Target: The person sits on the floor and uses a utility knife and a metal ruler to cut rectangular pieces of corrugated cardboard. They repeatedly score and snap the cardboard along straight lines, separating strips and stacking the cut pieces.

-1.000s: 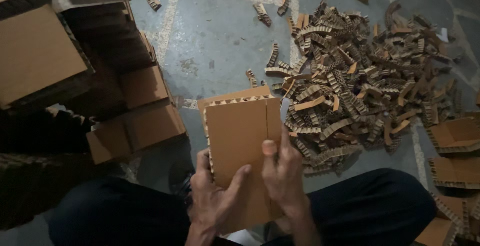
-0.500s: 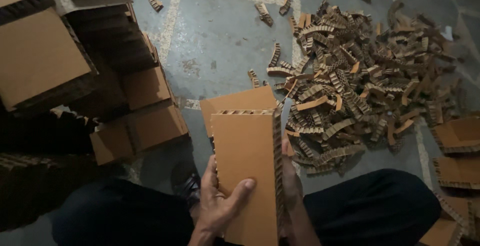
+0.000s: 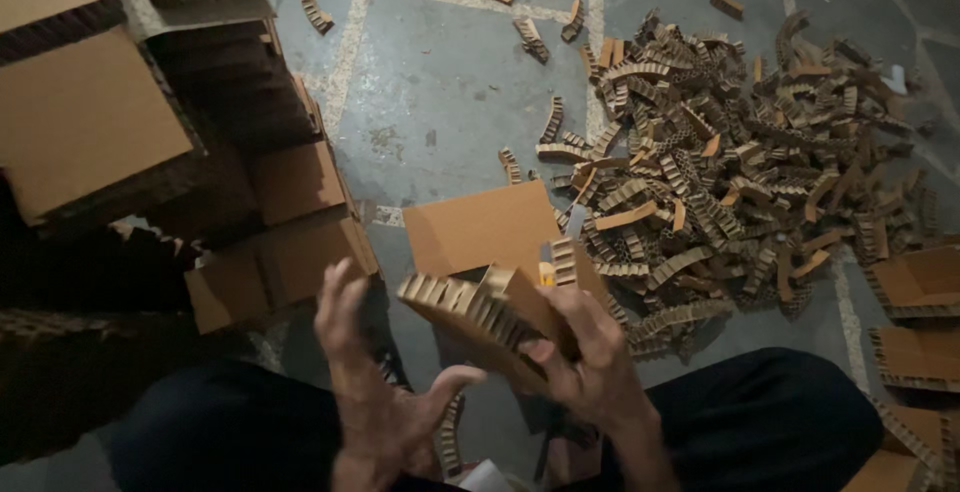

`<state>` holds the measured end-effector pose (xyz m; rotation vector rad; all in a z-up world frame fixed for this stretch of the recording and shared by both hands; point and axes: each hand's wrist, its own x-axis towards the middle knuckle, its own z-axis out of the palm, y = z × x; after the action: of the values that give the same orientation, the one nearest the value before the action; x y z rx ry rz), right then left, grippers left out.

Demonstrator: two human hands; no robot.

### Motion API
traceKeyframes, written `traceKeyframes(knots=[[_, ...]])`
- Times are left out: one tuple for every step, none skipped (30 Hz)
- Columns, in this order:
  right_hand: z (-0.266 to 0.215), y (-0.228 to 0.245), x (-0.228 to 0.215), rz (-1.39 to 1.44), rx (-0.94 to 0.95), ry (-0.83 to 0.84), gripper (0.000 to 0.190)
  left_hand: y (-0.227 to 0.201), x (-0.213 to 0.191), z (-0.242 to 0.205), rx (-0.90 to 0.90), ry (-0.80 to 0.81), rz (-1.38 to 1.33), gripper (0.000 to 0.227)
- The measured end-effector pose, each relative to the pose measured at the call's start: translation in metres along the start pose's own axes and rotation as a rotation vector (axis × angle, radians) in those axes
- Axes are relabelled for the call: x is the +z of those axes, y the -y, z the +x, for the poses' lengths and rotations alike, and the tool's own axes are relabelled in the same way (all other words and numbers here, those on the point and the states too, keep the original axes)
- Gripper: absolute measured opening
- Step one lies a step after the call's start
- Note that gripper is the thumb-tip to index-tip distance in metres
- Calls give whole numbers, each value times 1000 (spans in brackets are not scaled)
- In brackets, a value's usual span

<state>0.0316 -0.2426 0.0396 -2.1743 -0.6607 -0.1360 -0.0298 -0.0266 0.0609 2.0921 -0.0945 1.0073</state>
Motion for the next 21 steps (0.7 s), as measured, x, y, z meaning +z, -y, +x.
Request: traceKeyframes(knots=[[2,3,-3,-1,-64,18,47,2,-10,13,77,101,38,90],[3,7,-7,-2,-129,35,45,4,-17,24,154,203,75,83],[1,13,-12,0,-186,58,43,6,-20,32,0,470,14,73],[0,19,-15,40,-153,107,46,9,-22,38,-155,735,-52,63],[3,24,-17,77,-130,146,48,11,-22,43,-299,991,-120,52],[6,28,-21,113,-108,185,51,10,-20,44,-260,990,-182,49],[7,33,-23,139,-151,165,56,8,-16,42,-223,997,-247,46],[9,36,-25,166,-194,146,62,6,-13,39,-185,1003,-313,44],[12,37,-27,188,-237,126,67,5,-9,36,-141,971,-299,40],[16,36,-23,104,-259,69,66,4,-5,32,-98,939,-285,36],[18,35,-18,22,-273,15,65,2,-3,26,-61,911,-275,33],[19,32,-14,-60,-285,-37,64,-1,-1,21,-106,934,-269,31],[21,28,-10,-36,-311,-25,63,-3,0,17,-147,957,-262,30],[22,24,-6,-13,-336,-13,63,-5,0,14,-188,980,-254,31],[26,20,-4,9,-374,-7,63,-7,1,14,-162,923,-304,28],[28,17,-3,-39,-378,-56,58,-10,0,14,-136,867,-353,26],[27,16,-2,-82,-377,-96,53,-14,-1,11,-120,809,-402,26],[25,15,0,-124,-377,-136,50,-16,0,10,-133,803,-382,25],[23,14,1,-125,-371,-158,45,-18,0,9,-147,799,-363,25],[21,14,3,-126,-366,-180,42,-19,0,9,-160,794,-344,24],[20,14,5,-131,-360,-210,39,-19,0,12,-154,809,-352,24]])
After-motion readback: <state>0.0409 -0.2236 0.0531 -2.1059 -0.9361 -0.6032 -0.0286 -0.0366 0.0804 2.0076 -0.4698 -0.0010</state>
